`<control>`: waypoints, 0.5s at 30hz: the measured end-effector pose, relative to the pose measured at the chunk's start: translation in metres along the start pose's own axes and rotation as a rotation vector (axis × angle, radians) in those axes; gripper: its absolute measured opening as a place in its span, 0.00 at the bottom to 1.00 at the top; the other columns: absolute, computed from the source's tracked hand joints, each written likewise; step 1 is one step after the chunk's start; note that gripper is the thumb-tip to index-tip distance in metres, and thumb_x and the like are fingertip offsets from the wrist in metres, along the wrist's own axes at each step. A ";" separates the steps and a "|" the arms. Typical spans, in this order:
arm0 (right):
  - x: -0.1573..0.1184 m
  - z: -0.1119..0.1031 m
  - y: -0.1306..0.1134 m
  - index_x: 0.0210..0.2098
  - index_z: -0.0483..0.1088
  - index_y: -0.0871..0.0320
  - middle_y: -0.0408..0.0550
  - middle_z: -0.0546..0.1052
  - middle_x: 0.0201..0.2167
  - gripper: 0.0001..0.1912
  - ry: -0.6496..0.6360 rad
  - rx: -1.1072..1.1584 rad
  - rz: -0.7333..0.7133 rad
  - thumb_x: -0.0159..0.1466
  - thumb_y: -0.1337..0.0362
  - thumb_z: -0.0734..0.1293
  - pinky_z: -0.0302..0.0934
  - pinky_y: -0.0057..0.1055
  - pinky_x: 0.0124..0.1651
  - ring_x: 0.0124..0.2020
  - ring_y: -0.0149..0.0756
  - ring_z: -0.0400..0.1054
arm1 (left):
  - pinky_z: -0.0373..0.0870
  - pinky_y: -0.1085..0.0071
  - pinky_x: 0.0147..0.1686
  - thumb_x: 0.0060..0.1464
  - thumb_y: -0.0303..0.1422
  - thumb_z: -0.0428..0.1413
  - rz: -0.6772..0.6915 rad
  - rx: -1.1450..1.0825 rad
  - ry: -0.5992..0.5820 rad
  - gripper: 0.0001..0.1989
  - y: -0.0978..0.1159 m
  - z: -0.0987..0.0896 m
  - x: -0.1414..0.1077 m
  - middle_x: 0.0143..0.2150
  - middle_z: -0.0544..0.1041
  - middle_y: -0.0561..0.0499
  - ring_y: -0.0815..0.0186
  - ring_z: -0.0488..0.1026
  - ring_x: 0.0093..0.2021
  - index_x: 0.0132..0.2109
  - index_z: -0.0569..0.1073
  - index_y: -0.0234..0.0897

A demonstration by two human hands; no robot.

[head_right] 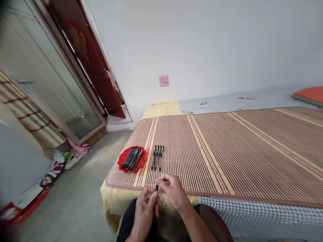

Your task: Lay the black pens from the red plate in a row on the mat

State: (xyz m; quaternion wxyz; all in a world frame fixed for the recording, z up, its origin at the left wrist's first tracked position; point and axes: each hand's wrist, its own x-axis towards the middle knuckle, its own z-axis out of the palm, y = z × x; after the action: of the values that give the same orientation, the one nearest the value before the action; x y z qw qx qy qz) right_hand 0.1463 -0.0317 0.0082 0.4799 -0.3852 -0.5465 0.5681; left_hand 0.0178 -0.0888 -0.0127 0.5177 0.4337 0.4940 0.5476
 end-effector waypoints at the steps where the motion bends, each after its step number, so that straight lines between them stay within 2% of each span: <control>1: -0.001 0.000 -0.001 0.26 0.73 0.59 0.42 0.69 0.22 0.21 -0.004 0.019 0.008 0.58 0.46 0.73 0.58 0.27 0.29 0.24 0.31 0.63 | 0.51 0.77 0.16 0.58 0.53 0.58 -0.014 -0.007 -0.050 0.22 0.002 0.000 -0.001 0.21 0.70 0.56 0.75 0.59 0.15 0.33 0.66 0.38; 3: -0.003 -0.001 -0.002 0.26 0.72 0.59 0.41 0.68 0.21 0.23 -0.018 0.058 0.045 0.57 0.44 0.73 0.56 0.27 0.26 0.22 0.29 0.61 | 0.54 0.76 0.18 0.62 0.53 0.53 -0.049 -0.038 -0.142 0.23 0.005 0.000 -0.001 0.20 0.70 0.55 0.73 0.61 0.16 0.31 0.66 0.37; 5: -0.004 -0.001 -0.002 0.26 0.71 0.59 0.40 0.67 0.19 0.24 -0.020 0.072 0.064 0.56 0.42 0.73 0.54 0.27 0.23 0.20 0.28 0.59 | 0.56 0.77 0.20 0.61 0.52 0.54 -0.082 -0.072 -0.184 0.23 0.007 0.000 0.000 0.21 0.71 0.54 0.73 0.63 0.19 0.31 0.67 0.37; 8: -0.004 -0.003 -0.001 0.24 0.71 0.59 0.41 0.68 0.19 0.24 0.023 0.035 0.030 0.56 0.43 0.73 0.54 0.27 0.25 0.21 0.29 0.59 | 0.52 0.77 0.18 0.50 0.51 0.65 -0.120 -0.065 -0.136 0.23 0.008 0.000 0.003 0.20 0.70 0.58 0.74 0.60 0.17 0.33 0.66 0.38; 10: -0.004 -0.004 -0.001 0.24 0.71 0.59 0.41 0.68 0.19 0.23 0.049 0.009 0.019 0.56 0.43 0.73 0.55 0.27 0.26 0.22 0.29 0.60 | 0.49 0.77 0.16 0.46 0.51 0.68 -0.135 -0.049 -0.112 0.25 0.008 0.001 0.003 0.17 0.66 0.60 0.75 0.57 0.15 0.31 0.66 0.38; 12: -0.005 -0.005 0.000 0.24 0.71 0.58 0.40 0.67 0.18 0.23 0.054 0.006 0.031 0.56 0.43 0.73 0.56 0.27 0.26 0.21 0.29 0.60 | 0.51 0.77 0.17 0.49 0.53 0.64 -0.164 -0.088 -0.159 0.25 0.009 0.002 0.003 0.18 0.68 0.57 0.76 0.58 0.15 0.29 0.68 0.36; 15: -0.005 -0.006 0.002 0.24 0.71 0.58 0.39 0.66 0.17 0.25 0.057 0.040 0.064 0.55 0.41 0.72 0.55 0.27 0.24 0.19 0.29 0.59 | 0.53 0.77 0.18 0.53 0.56 0.60 -0.266 -0.217 -0.236 0.27 0.010 0.005 0.001 0.25 0.75 0.49 0.74 0.64 0.18 0.32 0.72 0.33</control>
State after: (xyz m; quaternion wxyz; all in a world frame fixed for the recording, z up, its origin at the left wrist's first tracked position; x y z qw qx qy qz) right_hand 0.1530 -0.0353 0.0048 0.4846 -0.4088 -0.5084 0.5827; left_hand 0.0210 -0.0870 -0.0022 0.6833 0.3673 0.4210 0.4700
